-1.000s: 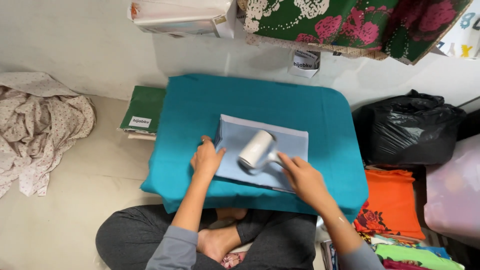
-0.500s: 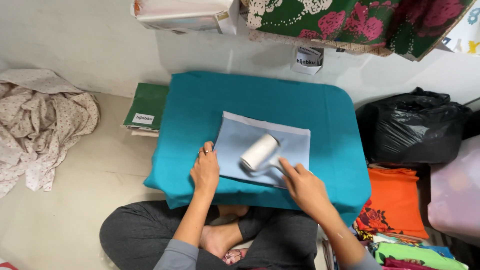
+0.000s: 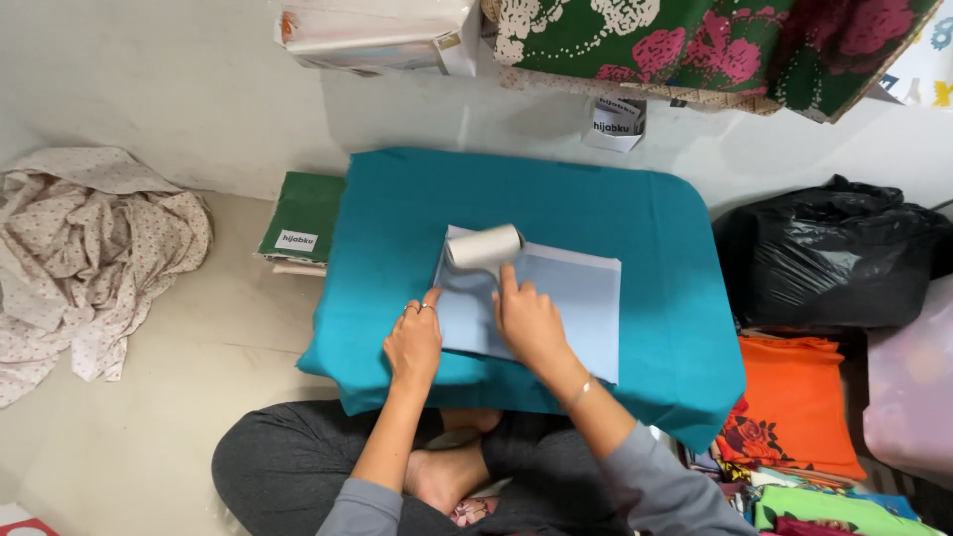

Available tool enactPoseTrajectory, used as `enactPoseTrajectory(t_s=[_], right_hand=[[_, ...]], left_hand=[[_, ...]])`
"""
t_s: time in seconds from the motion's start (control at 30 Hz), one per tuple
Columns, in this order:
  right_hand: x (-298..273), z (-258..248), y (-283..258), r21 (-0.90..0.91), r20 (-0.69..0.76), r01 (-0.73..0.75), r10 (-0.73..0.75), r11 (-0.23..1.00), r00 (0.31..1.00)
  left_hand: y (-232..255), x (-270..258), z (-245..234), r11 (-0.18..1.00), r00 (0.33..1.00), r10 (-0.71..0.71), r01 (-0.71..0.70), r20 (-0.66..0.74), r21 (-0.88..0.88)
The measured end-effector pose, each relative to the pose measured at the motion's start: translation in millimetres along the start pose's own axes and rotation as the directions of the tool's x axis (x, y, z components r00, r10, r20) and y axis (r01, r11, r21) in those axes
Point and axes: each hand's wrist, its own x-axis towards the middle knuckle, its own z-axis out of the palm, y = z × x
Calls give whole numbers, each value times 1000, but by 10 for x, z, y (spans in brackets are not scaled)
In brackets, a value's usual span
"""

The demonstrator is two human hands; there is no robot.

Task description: Cleaning a piece of fabric with a lint roller and then folding it neatly.

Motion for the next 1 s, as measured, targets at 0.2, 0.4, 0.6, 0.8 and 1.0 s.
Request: enactPoseTrajectory(t_s=[0.2,0.4,0.6,0.8,1.0], right_hand=[[-691,-489,-402,-64,185,-41,52,997,981],[-113,-186,-386,-31,185,-89,93,996,978],[-139,-323,-217,-87,183,-104,118,991,976],[-604,-536,-148,-181,254,-100,145,978,956],[-204,-225,322,-179,80,-227,244,957,966]], left_hand=[[-29,14,-56,999,1000,16,-16,-2,-46],[-19,71,-75,996,999,28,-31,-45,-80],[340,482,-260,797,941,188,-314,-283,-517],[487,719,-263,813,917,375,-256,134,-522],[527,642,-190,926,924,314,-247,219,-286]])
